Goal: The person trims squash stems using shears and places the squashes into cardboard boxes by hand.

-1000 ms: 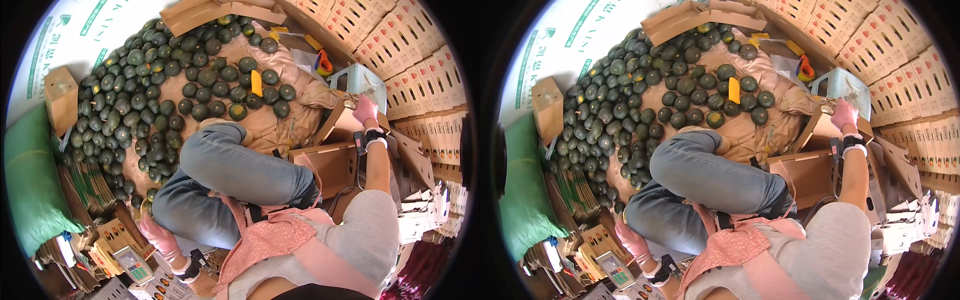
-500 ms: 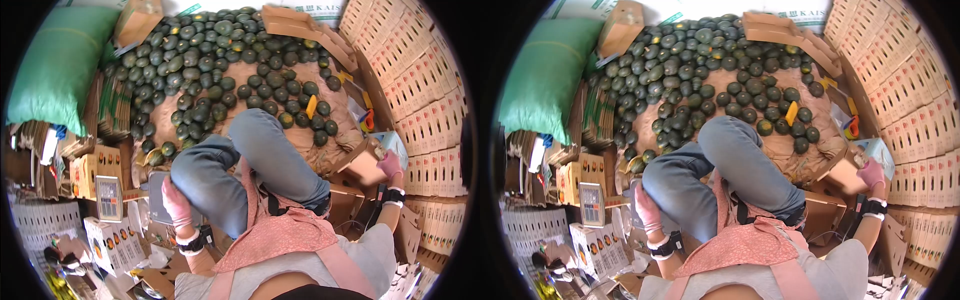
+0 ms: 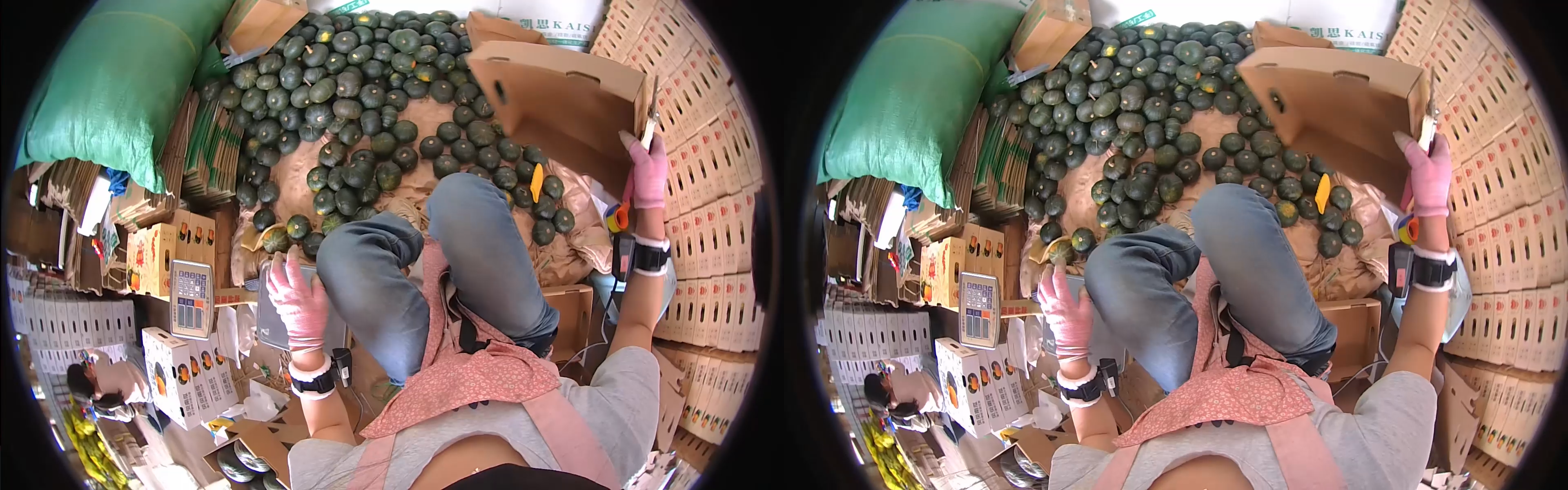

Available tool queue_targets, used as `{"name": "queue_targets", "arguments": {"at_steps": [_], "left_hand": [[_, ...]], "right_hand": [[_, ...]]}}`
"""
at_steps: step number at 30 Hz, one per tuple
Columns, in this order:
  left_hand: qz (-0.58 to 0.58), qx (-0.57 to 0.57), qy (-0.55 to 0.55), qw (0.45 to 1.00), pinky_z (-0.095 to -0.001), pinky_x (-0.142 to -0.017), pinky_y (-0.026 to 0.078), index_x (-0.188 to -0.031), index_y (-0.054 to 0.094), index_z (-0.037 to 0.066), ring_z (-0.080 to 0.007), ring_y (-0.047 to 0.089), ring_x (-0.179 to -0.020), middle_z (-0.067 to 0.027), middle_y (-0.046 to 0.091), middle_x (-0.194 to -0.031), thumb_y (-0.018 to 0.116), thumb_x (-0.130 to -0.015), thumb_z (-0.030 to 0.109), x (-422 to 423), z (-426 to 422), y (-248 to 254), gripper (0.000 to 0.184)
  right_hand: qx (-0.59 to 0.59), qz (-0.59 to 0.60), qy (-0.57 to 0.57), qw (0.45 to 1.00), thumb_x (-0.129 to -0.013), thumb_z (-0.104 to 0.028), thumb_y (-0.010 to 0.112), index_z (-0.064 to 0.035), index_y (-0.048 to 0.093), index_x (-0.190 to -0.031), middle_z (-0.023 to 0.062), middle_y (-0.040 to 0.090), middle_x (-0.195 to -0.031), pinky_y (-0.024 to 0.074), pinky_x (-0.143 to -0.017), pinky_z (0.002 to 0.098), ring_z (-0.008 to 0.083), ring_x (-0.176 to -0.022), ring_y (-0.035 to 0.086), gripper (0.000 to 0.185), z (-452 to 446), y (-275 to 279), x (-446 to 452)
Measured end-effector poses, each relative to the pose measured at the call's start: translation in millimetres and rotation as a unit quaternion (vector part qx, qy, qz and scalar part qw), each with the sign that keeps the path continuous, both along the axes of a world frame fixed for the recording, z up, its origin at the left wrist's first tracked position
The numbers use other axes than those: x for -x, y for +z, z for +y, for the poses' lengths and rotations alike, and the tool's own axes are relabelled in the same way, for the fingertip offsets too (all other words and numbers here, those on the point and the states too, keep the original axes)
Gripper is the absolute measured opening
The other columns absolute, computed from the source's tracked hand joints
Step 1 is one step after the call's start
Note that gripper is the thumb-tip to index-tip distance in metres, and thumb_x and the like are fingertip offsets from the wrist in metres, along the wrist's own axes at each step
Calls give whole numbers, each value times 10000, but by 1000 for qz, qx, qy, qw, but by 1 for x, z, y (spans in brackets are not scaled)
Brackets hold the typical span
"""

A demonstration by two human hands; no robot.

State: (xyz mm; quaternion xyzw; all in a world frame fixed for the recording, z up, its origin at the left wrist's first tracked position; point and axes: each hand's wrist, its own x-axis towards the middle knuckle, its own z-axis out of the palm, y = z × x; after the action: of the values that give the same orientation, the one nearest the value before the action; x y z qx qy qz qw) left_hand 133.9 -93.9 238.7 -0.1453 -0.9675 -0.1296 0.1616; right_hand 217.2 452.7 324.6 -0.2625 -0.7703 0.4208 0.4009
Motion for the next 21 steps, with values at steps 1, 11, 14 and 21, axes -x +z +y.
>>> {"name": "queue_targets", "arguments": {"at_steps": [1,11,14,21], "left_hand": [[-9,0,0,1000,-491,-970,353,-1299,419,73,-395,409,-1136,-195,431,-1247,638,-729,113,0,-1,1,612],[-166,94,62,980,-520,-1004,297,-1282,437,129,-413,345,-1218,-210,352,-1334,697,-726,277,31,2,-8,631],[-213,147,51,965,-525,-1006,289,-1262,456,140,-413,335,-1227,-204,334,-1351,702,-723,287,68,22,-12,610],[-188,242,-68,949,-534,-1000,289,-1212,499,141,-410,325,-1243,-202,376,-1334,707,-722,256,251,81,-35,544]], "right_hand": [[94,-11,24,995,-768,-268,696,-35,575,-951,18,594,-773,441,-618,261,132,-676,545,320,2,0,10],[615,-104,213,752,-731,-396,649,-101,598,-930,74,604,-767,473,-608,420,266,-685,573,359,61,-134,160],[652,-177,176,716,-717,-409,647,-119,568,-765,55,517,-623,433,-528,382,241,-560,510,304,45,-167,190],[605,-290,158,724,-777,-315,602,-89,597,-807,39,589,-646,463,-500,308,199,-524,549,228,94,-293,230]]}}
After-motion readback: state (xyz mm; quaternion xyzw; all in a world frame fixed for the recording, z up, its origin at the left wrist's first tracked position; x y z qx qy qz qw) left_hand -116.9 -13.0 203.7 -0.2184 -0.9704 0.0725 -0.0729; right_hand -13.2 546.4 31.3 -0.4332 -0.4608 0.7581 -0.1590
